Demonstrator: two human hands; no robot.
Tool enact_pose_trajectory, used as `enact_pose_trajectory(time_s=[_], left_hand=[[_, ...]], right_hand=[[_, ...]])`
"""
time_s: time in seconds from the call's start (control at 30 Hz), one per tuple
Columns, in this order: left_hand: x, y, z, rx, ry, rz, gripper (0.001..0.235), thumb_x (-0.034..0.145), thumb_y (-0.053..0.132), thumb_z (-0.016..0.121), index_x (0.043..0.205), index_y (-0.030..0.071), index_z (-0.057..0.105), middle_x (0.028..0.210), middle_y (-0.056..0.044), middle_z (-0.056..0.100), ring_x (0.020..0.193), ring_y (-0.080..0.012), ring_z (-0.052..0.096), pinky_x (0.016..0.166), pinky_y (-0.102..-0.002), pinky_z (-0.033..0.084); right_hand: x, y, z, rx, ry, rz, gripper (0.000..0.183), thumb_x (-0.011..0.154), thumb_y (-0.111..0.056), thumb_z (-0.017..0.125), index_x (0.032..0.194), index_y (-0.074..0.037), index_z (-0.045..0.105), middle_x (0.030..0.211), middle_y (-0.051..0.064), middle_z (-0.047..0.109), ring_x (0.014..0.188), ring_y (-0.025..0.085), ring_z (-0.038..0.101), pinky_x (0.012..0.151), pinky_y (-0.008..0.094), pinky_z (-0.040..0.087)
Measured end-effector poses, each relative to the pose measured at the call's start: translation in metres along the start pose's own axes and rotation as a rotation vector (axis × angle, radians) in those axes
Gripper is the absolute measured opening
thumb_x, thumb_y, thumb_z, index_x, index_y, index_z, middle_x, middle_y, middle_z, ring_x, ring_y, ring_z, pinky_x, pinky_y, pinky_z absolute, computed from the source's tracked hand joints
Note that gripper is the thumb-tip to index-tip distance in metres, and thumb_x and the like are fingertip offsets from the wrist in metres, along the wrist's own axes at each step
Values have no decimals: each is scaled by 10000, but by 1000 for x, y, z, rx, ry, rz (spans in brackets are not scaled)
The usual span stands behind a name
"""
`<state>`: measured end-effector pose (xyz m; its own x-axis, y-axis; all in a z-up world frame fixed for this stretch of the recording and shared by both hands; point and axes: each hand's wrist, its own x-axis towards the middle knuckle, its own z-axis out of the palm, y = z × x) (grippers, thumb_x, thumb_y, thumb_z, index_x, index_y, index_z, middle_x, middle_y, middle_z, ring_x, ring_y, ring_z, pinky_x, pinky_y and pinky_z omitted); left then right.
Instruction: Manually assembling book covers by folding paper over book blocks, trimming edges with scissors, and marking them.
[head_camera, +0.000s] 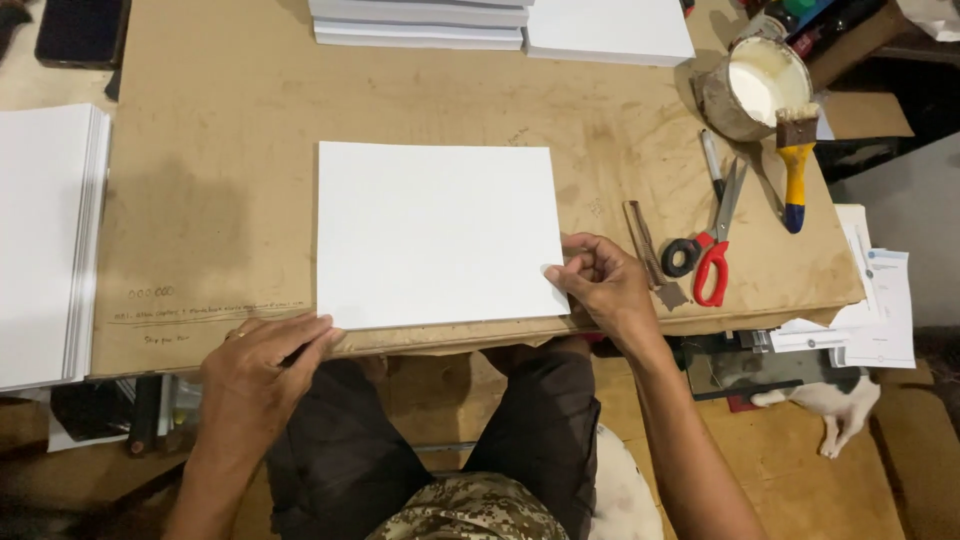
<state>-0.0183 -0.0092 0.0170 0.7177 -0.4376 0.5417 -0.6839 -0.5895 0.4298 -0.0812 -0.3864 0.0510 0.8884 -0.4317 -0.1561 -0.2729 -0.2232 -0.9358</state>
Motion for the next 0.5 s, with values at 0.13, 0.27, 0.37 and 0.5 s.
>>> enact_pose_trajectory(time_s=[0.13, 0.27, 0.37, 0.5], left_hand=[[-5, -5, 5, -19, -11, -35, 191, 803, 117, 905, 976, 108, 826, 998, -64, 803, 959, -180, 772, 936, -365, 611], [-7, -4, 3, -52, -14, -86, 213, 810, 154, 894, 1010, 132, 825, 1039, -82, 799, 1016, -198, 764, 990, -444, 591], [-7, -3, 2, -102, 6, -38, 283, 796, 108, 910, 1048, 142, 784, 1061, -82, 795, 1030, -208, 765, 1006, -459, 586], [-5, -4, 0, -109, 23, 25, 345, 783, 89, 927, 1082, 145, 764, 1078, -60, 794, 1038, -201, 767, 995, -428, 599]], right_hand=[[-15, -1, -6, -169, 6, -4, 297, 882, -245, 805, 1143, -136, 715, 910, -36, 582, 710, 77, 492, 628, 227, 477], [-42, 1, -12, -502, -88, -391, 186, 929, -277, 730, 1022, -125, 780, 1002, 33, 732, 873, 148, 709, 766, 275, 579], [-48, 9, -13, -490, -85, -505, 179, 908, -161, 762, 1078, -111, 787, 1037, 46, 732, 921, 151, 736, 819, 254, 609], [-47, 15, -13, -458, -63, -587, 197, 886, -98, 789, 1083, -111, 788, 1029, 57, 725, 949, 164, 732, 868, 257, 615]])
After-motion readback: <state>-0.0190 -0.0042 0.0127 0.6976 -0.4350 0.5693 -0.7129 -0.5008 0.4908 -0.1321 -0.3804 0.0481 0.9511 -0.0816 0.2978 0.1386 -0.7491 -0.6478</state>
